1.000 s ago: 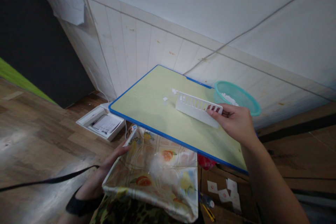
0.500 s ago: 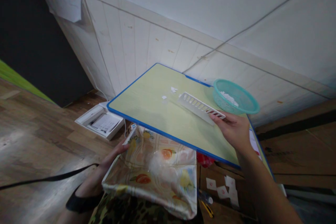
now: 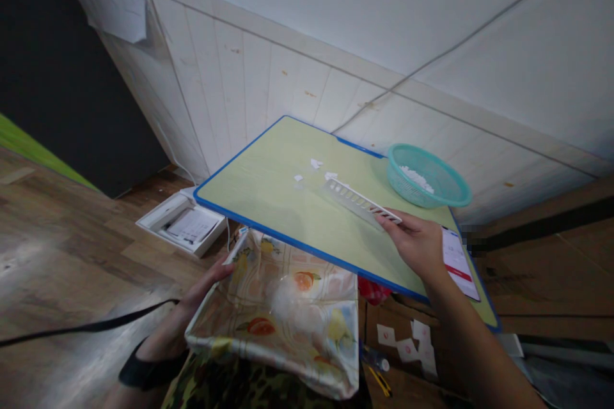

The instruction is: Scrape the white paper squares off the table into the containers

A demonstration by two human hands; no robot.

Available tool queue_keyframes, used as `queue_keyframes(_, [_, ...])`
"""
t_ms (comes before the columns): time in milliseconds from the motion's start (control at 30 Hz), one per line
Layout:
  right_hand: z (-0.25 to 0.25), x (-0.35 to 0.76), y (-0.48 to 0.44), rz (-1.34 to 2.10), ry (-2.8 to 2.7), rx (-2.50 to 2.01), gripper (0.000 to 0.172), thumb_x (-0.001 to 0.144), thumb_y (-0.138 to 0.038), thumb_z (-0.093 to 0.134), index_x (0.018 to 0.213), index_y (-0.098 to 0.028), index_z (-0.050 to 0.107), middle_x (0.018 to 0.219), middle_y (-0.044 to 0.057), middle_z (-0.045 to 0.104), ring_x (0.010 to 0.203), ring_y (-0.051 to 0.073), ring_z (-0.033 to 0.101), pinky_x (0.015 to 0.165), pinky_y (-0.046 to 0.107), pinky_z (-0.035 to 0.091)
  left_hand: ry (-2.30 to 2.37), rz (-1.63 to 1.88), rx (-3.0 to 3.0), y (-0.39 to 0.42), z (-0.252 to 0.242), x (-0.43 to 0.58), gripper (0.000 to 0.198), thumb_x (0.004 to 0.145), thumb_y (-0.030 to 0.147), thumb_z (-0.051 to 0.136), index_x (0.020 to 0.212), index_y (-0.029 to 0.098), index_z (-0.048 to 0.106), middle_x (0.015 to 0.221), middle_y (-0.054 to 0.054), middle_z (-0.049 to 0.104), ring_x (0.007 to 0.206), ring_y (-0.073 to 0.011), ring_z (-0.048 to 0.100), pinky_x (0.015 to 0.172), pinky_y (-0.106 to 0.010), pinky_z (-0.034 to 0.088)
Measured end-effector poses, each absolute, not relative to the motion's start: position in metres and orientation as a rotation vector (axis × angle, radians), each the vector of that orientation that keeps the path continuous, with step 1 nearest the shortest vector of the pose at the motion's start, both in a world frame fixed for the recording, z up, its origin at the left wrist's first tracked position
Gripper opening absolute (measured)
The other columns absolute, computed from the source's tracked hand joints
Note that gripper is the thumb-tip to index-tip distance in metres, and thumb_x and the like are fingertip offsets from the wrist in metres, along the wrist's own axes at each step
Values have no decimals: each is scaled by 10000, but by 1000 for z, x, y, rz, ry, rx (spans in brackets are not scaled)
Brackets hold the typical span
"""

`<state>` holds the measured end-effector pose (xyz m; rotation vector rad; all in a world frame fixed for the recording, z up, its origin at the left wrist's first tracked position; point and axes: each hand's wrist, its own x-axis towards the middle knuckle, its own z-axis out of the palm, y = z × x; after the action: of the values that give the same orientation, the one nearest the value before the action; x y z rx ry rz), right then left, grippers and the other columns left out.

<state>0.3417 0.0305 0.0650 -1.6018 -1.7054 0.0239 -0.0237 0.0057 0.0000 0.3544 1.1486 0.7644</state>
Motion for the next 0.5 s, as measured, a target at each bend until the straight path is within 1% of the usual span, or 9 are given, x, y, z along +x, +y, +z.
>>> queue_keyframes(67, [63, 341, 33, 45, -1717, -1599, 212, 841, -309, 653, 981, -215, 780, 938, 46, 770, 780, 245, 750, 654, 312, 595, 1138, 773, 351, 6, 2, -23, 748, 767, 408, 725, 1443, 189, 489, 798, -75, 825, 718, -332, 769, 607, -362, 600])
queue_keyframes(133, [62, 340, 31, 53, -1750, -1595, 211, 842, -309, 653, 980, -214, 780, 938, 48, 770, 763, 241, 749, 658, 314, 594, 1116, 797, 337, 6, 6, -22, 736, 769, 387, 729, 1443, 216, 490, 823, -61, 828, 762, -320, 771, 624, -341, 603])
queue_keyframes(233, [62, 339, 24, 66, -1793, -1570, 195, 839, -310, 660, 960, -220, 784, 934, 43, 770, 749, 237, 749, 671, 317, 597, 1049, 809, 296, 7, 11, -22, 783, 760, 361, 734, 1475, 240, 440, 989, -72, 817, 909, -340, 751, 750, -373, 604])
queue_keyframes(333, [62, 338, 23, 72, -1785, -1559, 180, 839, -313, 660, 936, -230, 787, 924, 34, 771, 752, 236, 749, 669, 318, 599, 1015, 770, 257, 8, 12, -22, 803, 772, 358, 717, 1496, 218, 402, 1099, -102, 786, 1001, -372, 719, 846, -427, 580])
queue_keyframes(400, [62, 336, 27, 62, -1758, -1562, 181, 838, -322, 661, 931, -233, 788, 920, 34, 772, 748, 237, 749, 662, 320, 600, 999, 754, 242, 9, 12, -23, 778, 780, 363, 703, 1486, 197, 421, 1106, -111, 781, 1036, -385, 702, 860, -438, 574])
queue_keyframes(500, [62, 332, 32, 81, -1753, -1556, 185, 837, -326, 659, 936, -237, 787, 923, 35, 771, 752, 238, 750, 654, 320, 601, 1028, 802, 274, 11, 14, -22, 759, 744, 338, 733, 1448, 199, 488, 1092, -107, 784, 1037, -394, 699, 867, -438, 572])
